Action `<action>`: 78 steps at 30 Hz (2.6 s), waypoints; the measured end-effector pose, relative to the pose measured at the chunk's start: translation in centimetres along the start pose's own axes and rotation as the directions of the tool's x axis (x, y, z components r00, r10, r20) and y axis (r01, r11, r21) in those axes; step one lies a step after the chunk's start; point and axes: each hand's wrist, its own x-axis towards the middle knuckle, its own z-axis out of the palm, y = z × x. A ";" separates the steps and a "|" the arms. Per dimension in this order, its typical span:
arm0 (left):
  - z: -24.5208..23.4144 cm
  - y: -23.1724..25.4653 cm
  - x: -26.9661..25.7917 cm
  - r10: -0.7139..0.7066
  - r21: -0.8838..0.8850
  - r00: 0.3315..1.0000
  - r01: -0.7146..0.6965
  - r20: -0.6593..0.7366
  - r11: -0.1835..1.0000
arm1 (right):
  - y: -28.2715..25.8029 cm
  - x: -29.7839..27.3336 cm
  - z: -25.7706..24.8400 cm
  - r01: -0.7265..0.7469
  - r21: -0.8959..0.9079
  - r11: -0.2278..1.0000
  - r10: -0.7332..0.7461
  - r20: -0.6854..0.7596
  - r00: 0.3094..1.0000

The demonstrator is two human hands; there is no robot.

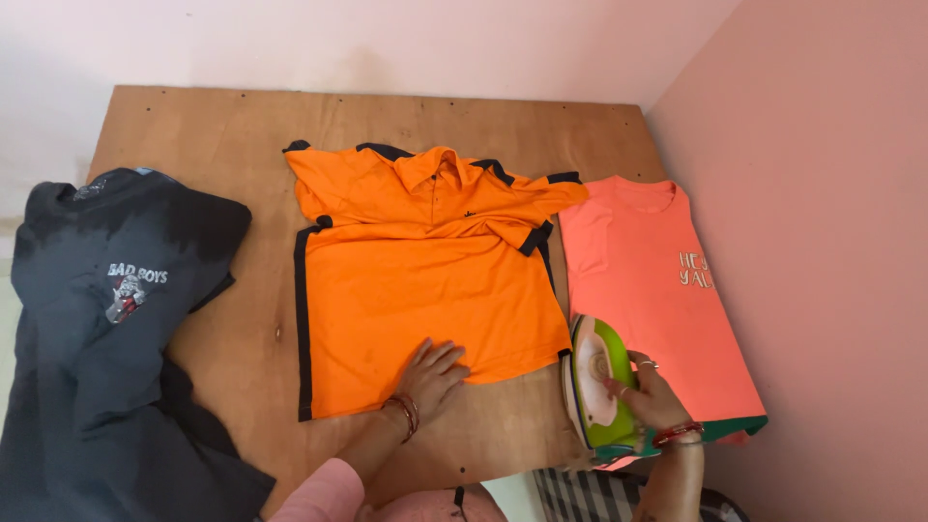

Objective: The person irons an orange polo shirt on a wooden table, smoothing it with one hand while using a green iron with the other. After finishing the orange shirt, they move it aside and iron a dark grey t-shirt in the same manner.

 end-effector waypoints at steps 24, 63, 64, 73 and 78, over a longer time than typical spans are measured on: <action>-6.0 1.9 -10.0 -0.391 -0.007 0.920 0.391 -0.003 0.920 | -12.1 9.6 13.7 0.294 0.658 0.693 -0.338 -0.064 0.939; -7.0 3.4 0.3 -0.388 0.236 0.895 0.338 0.219 0.911 | -12.6 13.6 10.6 0.367 0.259 0.893 -0.303 -0.256 0.918; -5.8 2.8 0.1 -0.344 0.207 0.929 0.313 0.134 0.927 | -13.1 13.8 10.3 0.360 0.310 0.880 -0.293 -0.241 0.925; -0.5 0.3 -1.9 -0.069 -0.029 0.971 0.064 -0.229 0.998 | -12.5 0.6 10.5 0.299 0.209 0.931 -0.312 0.035 0.949; -2.1 4.2 -4.8 0.068 -0.225 0.991 -0.093 -0.119 0.970 | -11.4 -5.3 8.5 0.301 0.408 0.862 -0.375 0.113 0.920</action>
